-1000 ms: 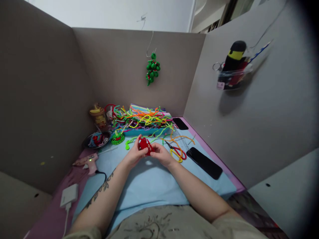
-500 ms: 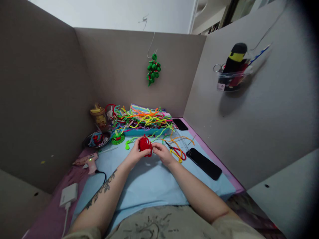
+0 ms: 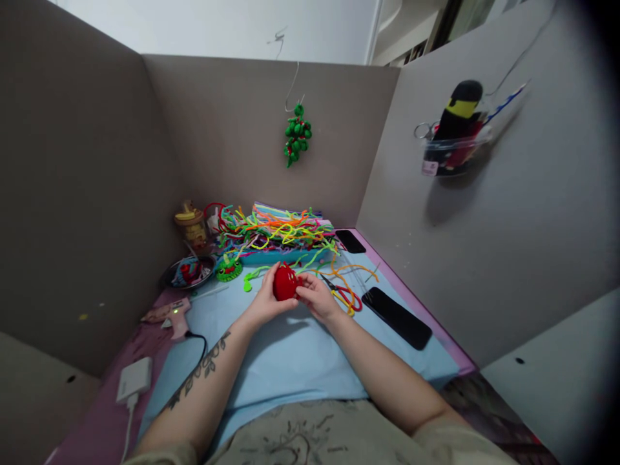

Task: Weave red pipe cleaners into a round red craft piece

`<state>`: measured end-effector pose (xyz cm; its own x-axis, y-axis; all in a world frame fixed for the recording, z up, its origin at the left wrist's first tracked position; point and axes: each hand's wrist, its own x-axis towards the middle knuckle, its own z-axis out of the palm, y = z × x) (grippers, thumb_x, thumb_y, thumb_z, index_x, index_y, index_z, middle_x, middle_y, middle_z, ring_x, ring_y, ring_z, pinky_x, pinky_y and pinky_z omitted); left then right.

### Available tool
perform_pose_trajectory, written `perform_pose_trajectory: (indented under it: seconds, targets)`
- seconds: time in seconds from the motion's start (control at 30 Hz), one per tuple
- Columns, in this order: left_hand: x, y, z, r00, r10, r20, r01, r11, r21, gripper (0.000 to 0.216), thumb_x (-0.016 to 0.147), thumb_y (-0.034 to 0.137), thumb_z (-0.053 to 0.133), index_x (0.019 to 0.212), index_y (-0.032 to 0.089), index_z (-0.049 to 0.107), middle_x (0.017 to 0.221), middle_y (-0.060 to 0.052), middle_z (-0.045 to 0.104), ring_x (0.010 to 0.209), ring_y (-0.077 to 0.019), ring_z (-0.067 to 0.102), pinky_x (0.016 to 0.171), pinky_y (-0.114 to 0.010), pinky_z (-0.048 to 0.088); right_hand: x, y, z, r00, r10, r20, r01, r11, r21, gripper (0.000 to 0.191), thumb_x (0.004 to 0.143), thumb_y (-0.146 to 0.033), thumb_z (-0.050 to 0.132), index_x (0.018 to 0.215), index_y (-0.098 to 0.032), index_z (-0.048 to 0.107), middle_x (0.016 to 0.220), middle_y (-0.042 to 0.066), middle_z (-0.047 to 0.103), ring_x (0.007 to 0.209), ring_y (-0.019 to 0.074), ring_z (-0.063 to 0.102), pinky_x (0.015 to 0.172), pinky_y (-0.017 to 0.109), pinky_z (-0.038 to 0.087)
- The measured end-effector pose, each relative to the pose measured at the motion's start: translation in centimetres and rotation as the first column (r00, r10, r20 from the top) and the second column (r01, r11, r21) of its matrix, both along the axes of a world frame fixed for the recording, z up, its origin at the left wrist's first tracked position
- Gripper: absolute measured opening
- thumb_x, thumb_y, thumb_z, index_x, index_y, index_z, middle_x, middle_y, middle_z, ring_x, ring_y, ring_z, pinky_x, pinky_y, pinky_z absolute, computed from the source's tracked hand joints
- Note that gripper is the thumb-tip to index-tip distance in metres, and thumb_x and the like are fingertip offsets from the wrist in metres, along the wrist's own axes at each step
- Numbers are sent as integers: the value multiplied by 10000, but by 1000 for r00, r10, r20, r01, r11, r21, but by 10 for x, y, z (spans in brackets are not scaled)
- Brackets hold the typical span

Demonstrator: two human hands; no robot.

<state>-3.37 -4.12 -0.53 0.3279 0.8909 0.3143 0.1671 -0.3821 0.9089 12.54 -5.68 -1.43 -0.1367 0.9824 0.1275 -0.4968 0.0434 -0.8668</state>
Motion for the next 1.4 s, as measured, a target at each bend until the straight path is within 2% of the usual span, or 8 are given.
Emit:
perform_pose_trajectory:
  seconds: [0.23, 0.4, 0.5, 0.6, 1.03, 1.17, 1.3, 1.4]
  targets:
    - [2, -4, 4, 995, -76, 59, 84, 987, -134, 963, 620, 285, 768, 1427, 221, 248, 1422, -153, 385, 1252, -286, 450, 1034, -421, 363, -2, -3, 3, 999, 29, -22, -29, 999, -24, 336, 580, -135, 701, 879, -214, 572, 750, -21, 632, 613, 118, 577, 603, 245, 465]
    - [4, -4, 6, 997, -22, 76, 32, 989, -147, 906, 604, 286, 769, 1386, 202, 320, 1376, -154, 440, 1214, -275, 487, 1016, -405, 383, -5, -1, -4, 987, -142, 76, 135, 986, 94, 434, 620, -134, 654, 1003, -266, 499, 863, -24, 591, 698, 128, 573, 643, 254, 469]
    - [3, -3, 4, 998, 13, 54, -5, 990, -138, 884, 590, 286, 782, 1361, 192, 360, 1361, -155, 455, 1213, -281, 483, 1015, -405, 381, -5, -1, -7, 914, -301, 271, 224, 933, 281, 290, 673, -140, 613, 935, -257, 566, 918, -4, 569, 782, 141, 556, 706, 266, 461]
    - [2, -1, 1, 1000, 16, 17, -14, 990, -137, 888, 605, 290, 774, 1371, 175, 340, 1367, -168, 442, 1220, -288, 472, 1013, -412, 380, -2, -1, -7, 833, -383, 400, 227, 895, 385, 164, 716, -167, 591, 859, -240, 625, 959, 26, 556, 849, 165, 546, 716, 280, 457]
    - [4, 3, -9, 1000, -8, -14, 7, 996, -90, 844, 632, 308, 754, 1361, 183, 347, 1355, -142, 461, 1233, -286, 460, 1040, -423, 356, 0, -4, 0, 771, -447, 454, 241, 864, 443, 36, 754, -203, 565, 754, -211, 601, 938, 46, 556, 907, 181, 546, 719, 290, 465]
    - [3, 5, -12, 991, 60, -121, -62, 998, -14, 813, 631, 319, 746, 1337, 180, 369, 1347, -137, 454, 1236, -282, 452, 1040, -431, 357, 2, -4, -3, 624, -562, 542, 246, 801, 546, 74, 745, -160, 534, 760, -194, 597, 976, 64, 542, 919, 186, 551, 705, 291, 483]
    - [1, 7, -14, 953, 160, -259, -122, 980, 155, 783, 647, 333, 717, 1327, 161, 369, 1314, -147, 449, 1219, -279, 450, 1033, -435, 365, 7, -5, -2, 367, -729, 578, 172, 664, 728, 130, 747, -113, 532, 812, -183, 620, 1074, 102, 523, 1023, 220, 521, 881, 368, 451]
    - [1, 5, -13, 916, 222, -334, -139, 957, 256, 765, 661, 317, 692, 1332, 156, 363, 1289, -148, 453, 1196, -280, 459, 1018, -436, 381, 11, -9, 3, 189, -783, 592, 62, 611, 789, 145, 775, -117, 528, 827, -188, 642, 1113, 111, 537, 1027, 240, 504, 911, 392, 427]
